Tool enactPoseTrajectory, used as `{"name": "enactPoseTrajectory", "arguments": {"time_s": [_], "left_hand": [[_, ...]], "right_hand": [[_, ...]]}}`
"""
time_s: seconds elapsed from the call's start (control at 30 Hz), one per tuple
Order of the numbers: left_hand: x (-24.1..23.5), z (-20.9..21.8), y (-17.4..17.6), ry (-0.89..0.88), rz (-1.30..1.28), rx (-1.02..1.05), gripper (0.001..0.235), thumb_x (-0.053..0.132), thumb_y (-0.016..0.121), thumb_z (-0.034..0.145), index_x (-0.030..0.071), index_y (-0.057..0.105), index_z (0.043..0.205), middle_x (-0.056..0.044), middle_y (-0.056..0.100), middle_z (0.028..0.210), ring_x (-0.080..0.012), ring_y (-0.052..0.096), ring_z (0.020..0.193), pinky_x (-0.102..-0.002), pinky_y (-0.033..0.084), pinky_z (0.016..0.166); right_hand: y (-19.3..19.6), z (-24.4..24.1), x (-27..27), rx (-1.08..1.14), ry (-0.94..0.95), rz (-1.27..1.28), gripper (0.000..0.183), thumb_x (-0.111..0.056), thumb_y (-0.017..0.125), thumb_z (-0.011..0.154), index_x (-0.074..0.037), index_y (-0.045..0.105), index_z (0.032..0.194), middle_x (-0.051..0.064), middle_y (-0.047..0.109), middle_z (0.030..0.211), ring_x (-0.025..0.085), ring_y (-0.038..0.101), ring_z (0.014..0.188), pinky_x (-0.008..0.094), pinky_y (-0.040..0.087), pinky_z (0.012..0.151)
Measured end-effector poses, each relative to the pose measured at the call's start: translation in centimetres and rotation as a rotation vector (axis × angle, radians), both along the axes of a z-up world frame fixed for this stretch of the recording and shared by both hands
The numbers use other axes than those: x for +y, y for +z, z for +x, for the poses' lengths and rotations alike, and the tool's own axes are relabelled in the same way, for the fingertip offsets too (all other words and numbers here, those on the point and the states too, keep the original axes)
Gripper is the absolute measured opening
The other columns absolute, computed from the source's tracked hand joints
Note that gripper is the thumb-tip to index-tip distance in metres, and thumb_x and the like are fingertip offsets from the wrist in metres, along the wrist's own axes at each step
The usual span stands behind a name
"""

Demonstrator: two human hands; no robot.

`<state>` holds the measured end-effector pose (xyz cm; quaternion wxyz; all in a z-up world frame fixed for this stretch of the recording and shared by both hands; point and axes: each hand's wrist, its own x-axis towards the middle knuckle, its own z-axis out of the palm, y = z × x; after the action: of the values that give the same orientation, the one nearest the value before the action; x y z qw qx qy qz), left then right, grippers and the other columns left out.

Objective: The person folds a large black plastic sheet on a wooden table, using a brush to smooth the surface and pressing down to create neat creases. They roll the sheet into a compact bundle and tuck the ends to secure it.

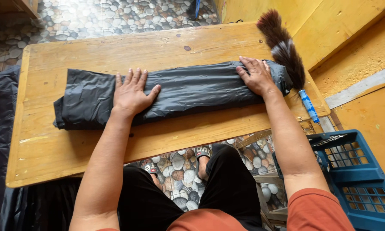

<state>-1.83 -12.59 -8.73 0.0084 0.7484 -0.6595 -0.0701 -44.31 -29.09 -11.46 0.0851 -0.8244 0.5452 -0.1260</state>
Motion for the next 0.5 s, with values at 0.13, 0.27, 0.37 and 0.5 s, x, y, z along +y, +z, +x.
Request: {"name": "enactPoseTrajectory", "arguments": {"time_s": [0.13,0.27,0.37,0.5], "left_hand": [[0.5,1.0,0.1,0.033,0.016,0.028,0.094,0.086,0.017,0.095,0.024,0.028,0.165,-0.004,0.025,0.172,-0.0256,0.013,0.16,-0.054,-0.003,0.128],[1.0,0.8,-0.2,0.049,-0.013,0.076,0.093,0.086,0.02,0.095,0.025,0.03,0.164,-0.003,0.025,0.172,-0.0254,0.012,0.16,-0.055,-0.003,0.128],[1.0,0.6,0.0,0.056,-0.012,0.083,0.093,0.086,0.019,0.094,0.026,0.03,0.164,-0.001,0.024,0.172,-0.0249,0.011,0.161,-0.055,-0.003,0.128],[1.1,0.4,0.3,0.06,-0.009,0.083,0.093,0.086,0.02,0.094,0.026,0.03,0.164,-0.001,0.024,0.172,-0.0241,0.01,0.161,-0.055,-0.003,0.128]], "right_hand": [[-0.7,-0.9,-1.5,-0.046,0.009,-0.002,0.056,-0.066,0.035,0.11,-0.035,0.045,0.156,-0.001,0.045,0.157,0.026,0.035,0.149,0.057,0.016,0.126],[-1.7,-3.2,-2.6,-0.169,0.14,-0.148,0.043,-0.047,0.043,0.114,-0.026,0.057,0.149,0.01,0.057,0.147,0.034,0.048,0.14,0.057,0.029,0.121],[-1.6,-6.9,-2.8,-0.04,0.115,-0.292,0.043,-0.044,0.039,0.117,-0.025,0.061,0.148,0.009,0.061,0.145,0.033,0.05,0.14,0.058,0.028,0.121],[-1.9,-13.1,-2.5,0.181,-0.13,-0.516,0.042,-0.046,0.04,0.121,-0.024,0.066,0.145,0.006,0.061,0.143,0.028,0.046,0.143,0.059,0.025,0.118]]}}
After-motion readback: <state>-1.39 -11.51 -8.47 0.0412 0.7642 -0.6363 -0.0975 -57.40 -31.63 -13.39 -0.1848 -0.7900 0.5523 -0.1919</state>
